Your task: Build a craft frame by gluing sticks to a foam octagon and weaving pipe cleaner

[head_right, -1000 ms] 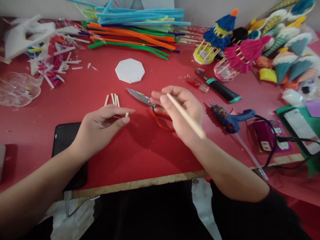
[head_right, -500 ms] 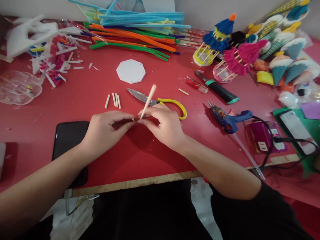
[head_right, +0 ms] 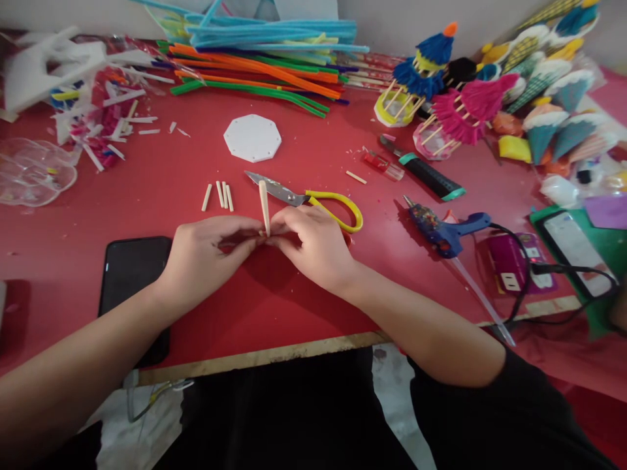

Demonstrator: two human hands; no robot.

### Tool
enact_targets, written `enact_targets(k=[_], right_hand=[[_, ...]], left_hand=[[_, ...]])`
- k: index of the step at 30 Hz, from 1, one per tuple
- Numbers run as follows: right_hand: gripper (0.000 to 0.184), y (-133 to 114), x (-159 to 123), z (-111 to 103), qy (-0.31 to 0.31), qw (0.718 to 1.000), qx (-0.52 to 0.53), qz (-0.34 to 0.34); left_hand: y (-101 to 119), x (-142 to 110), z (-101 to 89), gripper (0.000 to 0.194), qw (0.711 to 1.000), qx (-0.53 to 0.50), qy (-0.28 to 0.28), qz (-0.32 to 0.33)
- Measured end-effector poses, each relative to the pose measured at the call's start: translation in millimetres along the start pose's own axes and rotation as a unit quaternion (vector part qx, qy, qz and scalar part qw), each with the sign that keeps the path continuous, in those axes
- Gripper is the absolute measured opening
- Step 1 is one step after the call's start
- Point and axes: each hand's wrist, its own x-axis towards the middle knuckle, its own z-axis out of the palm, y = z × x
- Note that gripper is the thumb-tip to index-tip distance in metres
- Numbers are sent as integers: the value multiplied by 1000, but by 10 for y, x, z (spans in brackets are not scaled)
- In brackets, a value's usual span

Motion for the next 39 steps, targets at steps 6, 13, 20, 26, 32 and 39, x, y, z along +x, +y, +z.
enact_targets(k=[6, 13, 20, 26, 32, 39], right_hand=[[10, 5, 8, -14, -25, 1000, -5, -16], [9, 6, 6, -25, -11, 999, -14, -29], [21, -46, -15, 17, -38, 995, 59, 65], [28, -63, 2, 2, -51, 991, 96, 81], [31, -52, 4, 7, -56, 990, 95, 92], [24, -16, -57, 55, 1, 998, 53, 27]], left_hand=[[26, 3, -16, 19, 1000, -13, -2, 4], [33, 10, -44, 18, 1000, 1, 6, 25], [48, 30, -27, 14, 998, -65, 1, -24], [46, 24, 10, 12, 995, -92, 10, -37], [22, 28, 50, 8, 994, -101, 17, -49], [12, 43, 12, 11, 998, -62, 5, 6]])
